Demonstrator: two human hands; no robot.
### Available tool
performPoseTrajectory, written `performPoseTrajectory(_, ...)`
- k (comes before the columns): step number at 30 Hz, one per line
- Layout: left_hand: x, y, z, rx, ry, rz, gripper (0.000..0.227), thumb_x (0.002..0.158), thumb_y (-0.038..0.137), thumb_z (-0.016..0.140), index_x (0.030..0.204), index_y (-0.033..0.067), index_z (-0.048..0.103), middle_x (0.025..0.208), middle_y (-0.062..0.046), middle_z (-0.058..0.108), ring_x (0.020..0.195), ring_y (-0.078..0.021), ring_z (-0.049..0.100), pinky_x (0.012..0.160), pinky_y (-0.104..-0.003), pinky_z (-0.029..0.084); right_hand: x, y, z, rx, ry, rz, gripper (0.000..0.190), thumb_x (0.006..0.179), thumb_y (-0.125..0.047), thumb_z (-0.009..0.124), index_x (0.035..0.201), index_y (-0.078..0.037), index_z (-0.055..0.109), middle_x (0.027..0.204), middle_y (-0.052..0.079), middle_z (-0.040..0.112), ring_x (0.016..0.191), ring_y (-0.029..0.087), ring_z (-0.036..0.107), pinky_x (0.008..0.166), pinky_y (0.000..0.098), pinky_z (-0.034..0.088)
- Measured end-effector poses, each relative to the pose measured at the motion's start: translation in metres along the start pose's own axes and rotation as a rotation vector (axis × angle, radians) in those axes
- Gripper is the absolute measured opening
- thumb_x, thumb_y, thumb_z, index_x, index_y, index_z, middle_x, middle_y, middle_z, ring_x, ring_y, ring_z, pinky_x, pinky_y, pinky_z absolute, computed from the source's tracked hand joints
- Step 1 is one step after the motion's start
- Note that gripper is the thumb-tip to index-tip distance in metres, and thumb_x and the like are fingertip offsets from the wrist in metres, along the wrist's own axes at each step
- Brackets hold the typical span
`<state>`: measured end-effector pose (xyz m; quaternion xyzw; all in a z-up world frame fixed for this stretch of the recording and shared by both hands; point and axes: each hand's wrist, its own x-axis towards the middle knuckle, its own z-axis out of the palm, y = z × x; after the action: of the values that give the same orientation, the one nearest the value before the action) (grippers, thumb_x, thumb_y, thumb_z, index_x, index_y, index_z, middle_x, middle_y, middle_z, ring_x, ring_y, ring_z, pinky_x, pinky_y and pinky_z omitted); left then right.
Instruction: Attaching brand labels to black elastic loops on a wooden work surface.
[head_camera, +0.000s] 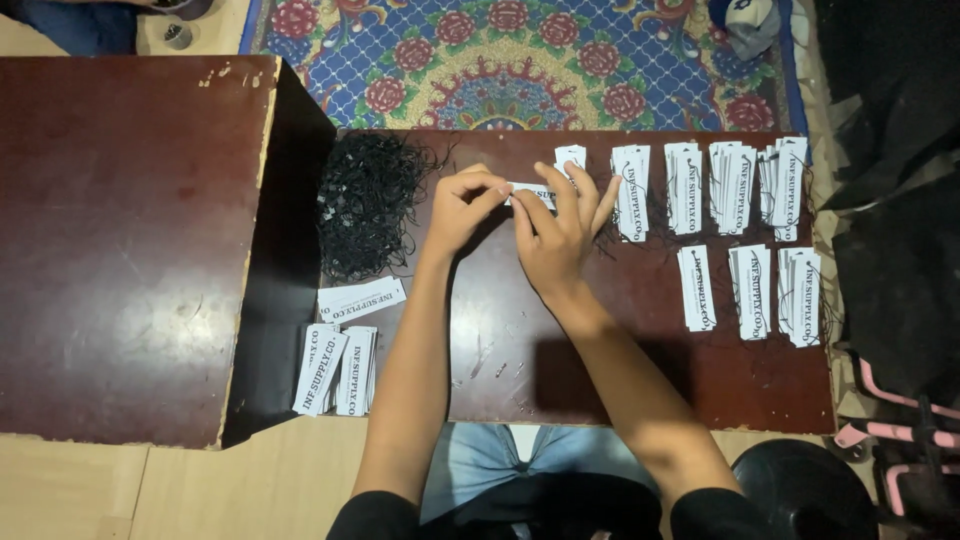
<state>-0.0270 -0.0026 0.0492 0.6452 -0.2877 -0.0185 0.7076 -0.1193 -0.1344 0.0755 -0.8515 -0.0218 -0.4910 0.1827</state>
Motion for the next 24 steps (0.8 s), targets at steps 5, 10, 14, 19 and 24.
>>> performPoseTrajectory(5, 0.003, 0.000, 0.000, 0.057, 0.061, 0.030, 0.007, 0.092, 0.011, 0.075, 0.086, 0.0078, 0.078, 0.078, -0.007, 0.065, 0.079, -0.0161, 0.059, 0.081, -0.030, 0.047, -0.004, -0.004, 0.003, 0.073, -0.001, -0.026, 0.010, 0.092, -0.013, 0.075, 0.085, -0.011, 0.068, 0.121, 0.008, 0.072, 0.125, 0.036, 0.059, 0.114, 0.0777, 0.010)
performPoseTrajectory(10, 0.005, -0.007, -0.008, 0.092, 0.261, -0.002, 0.012, 0.097, 0.010, 0.066, 0.087, 0.0067, 0.072, 0.086, -0.008, 0.065, 0.088, -0.0165, 0.057, 0.089, -0.034, 0.046, -0.006, -0.032, -0.003, 0.264, 0.006, -0.103, 0.012, 0.092, -0.010, 0.062, 0.080, -0.010, 0.059, 0.119, 0.011, 0.076, 0.120, 0.036, 0.066, 0.117, 0.0767, 0.006)
performPoseTrajectory(14, 0.007, 0.000, -0.007, 0.095, 0.379, -0.016, 0.015, 0.100, 0.014, 0.057, 0.087, 0.0100, 0.065, 0.077, 0.000, 0.053, 0.078, -0.0122, 0.048, 0.077, -0.028, 0.042, -0.014, -0.049, -0.007, 0.683, 0.042, -0.237, 0.016, 0.093, -0.002, 0.054, 0.077, -0.006, 0.053, 0.087, 0.011, 0.070, 0.093, 0.032, 0.071, 0.114, 0.0657, 0.032)
performPoseTrajectory(19, 0.007, -0.017, -0.012, 0.052, 0.391, -0.054, 0.022, 0.100, 0.016, 0.049, 0.079, 0.0121, 0.054, 0.072, 0.000, 0.046, 0.073, -0.0132, 0.044, 0.074, -0.029, 0.038, -0.056, -0.018, 0.015, 0.857, 0.098, -0.165, 0.010, 0.089, -0.003, 0.061, 0.080, -0.001, 0.057, 0.075, 0.012, 0.063, 0.068, 0.037, 0.071, 0.075, 0.0565, 0.063)
performPoseTrajectory(24, 0.004, -0.023, -0.010, 0.108, 0.298, -0.010, 0.024, 0.100, 0.014, 0.046, 0.077, 0.0108, 0.052, 0.071, -0.003, 0.053, 0.071, -0.0149, 0.048, 0.071, -0.030, 0.041, -0.004, -0.017, -0.014, 0.445, 0.022, 0.017, 0.008, 0.094, -0.001, 0.061, 0.089, -0.007, 0.057, 0.095, 0.006, 0.053, 0.080, 0.024, 0.058, 0.073, 0.0378, 0.054)
